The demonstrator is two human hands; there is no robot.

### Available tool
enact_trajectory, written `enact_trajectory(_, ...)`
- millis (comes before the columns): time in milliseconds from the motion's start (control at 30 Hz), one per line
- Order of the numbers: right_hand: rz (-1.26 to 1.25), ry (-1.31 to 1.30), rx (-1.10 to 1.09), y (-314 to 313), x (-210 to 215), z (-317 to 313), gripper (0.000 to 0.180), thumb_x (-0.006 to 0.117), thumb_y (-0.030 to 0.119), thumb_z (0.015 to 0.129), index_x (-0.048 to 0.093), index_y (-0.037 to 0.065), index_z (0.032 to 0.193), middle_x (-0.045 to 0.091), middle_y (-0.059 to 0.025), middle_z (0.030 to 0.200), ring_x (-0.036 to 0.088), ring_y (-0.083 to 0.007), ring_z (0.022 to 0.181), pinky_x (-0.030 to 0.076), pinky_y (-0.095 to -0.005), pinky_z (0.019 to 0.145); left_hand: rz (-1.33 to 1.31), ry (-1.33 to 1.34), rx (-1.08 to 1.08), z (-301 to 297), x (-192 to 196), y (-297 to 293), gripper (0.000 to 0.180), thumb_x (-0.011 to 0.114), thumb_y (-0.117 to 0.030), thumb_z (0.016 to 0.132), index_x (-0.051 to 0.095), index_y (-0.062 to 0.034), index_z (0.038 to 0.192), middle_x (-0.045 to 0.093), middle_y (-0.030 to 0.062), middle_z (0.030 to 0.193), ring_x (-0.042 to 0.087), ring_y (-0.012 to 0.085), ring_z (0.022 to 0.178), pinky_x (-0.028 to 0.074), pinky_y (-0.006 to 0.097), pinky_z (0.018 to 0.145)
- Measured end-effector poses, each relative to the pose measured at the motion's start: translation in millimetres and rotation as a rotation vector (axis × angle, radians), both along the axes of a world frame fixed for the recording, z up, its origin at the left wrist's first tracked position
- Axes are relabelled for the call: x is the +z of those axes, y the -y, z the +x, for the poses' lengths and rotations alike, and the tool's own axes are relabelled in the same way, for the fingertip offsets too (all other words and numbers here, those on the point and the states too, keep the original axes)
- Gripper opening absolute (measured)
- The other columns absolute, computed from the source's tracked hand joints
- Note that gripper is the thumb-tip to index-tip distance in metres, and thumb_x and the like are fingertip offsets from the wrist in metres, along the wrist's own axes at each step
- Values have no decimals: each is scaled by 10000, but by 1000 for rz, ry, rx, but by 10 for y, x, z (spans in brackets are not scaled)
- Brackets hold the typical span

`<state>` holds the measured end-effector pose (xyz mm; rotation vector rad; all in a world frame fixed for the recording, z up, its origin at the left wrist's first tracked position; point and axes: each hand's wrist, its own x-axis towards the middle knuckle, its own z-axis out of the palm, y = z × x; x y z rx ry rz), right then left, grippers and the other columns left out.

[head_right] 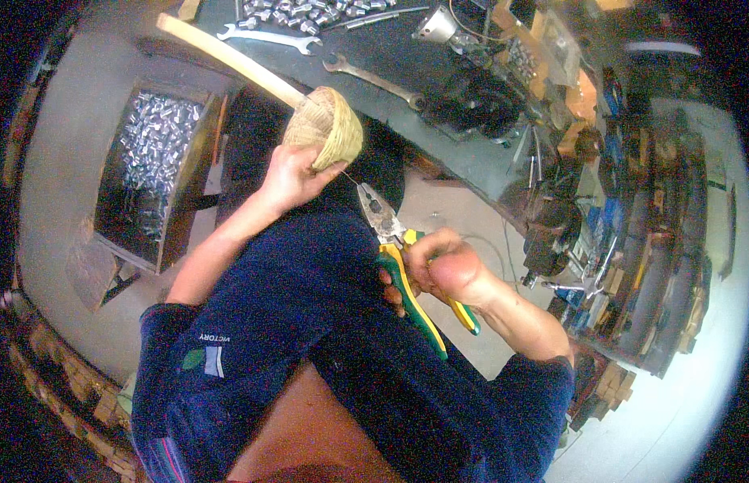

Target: The person weaves a small basket using a thin wooden strip and pliers. They repeatedly wrap the strip around the basket's rim, tuck it into the weave, and trim excess material with pliers. The basket gradually takes shape as the person continues the weaving process.

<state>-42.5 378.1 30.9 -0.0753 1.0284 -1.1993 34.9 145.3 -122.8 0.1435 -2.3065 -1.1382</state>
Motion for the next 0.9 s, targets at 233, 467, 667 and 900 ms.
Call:
enact_trajectory(233,-17,-44,-50,79,-53,-69,401,728,298,645,494,-11,544,523,-274,865,559,-366,680,497,-472,549,54,130,73,90,-31,-2,326,767,-329,672,618,-44,622,588,118,623,607,294,579,488,371,538)
enact_trajectory(467,-34,-71,-29,-15,-141,-205,510,759,442,637,500,6,580,569,-252,923,603,-371,759,529,-477,614,171,1,-41,285,-73,55,247,777,-182,656,599,-12,647,547,106,622,580,286,579,460,365,525)
enact_trajectory(667,-38,-68,2,-48,-168,-212,542,755,480,628,496,8,565,584,-238,905,605,-357,753,519,-454,612,132,-11,-21,263,10,49,195,751,-142,652,597,-22,651,539,101,622,574,285,583,455,362,521)
enact_trajectory(900,38,-173,90,-167,-219,-155,349,705,296,622,520,2,593,626,-221,903,619,-328,776,491,-380,683,-69,-45,41,159,-76,45,219,712,-105,631,504,-48,597,501,82,618,543,281,573,435,384,496)
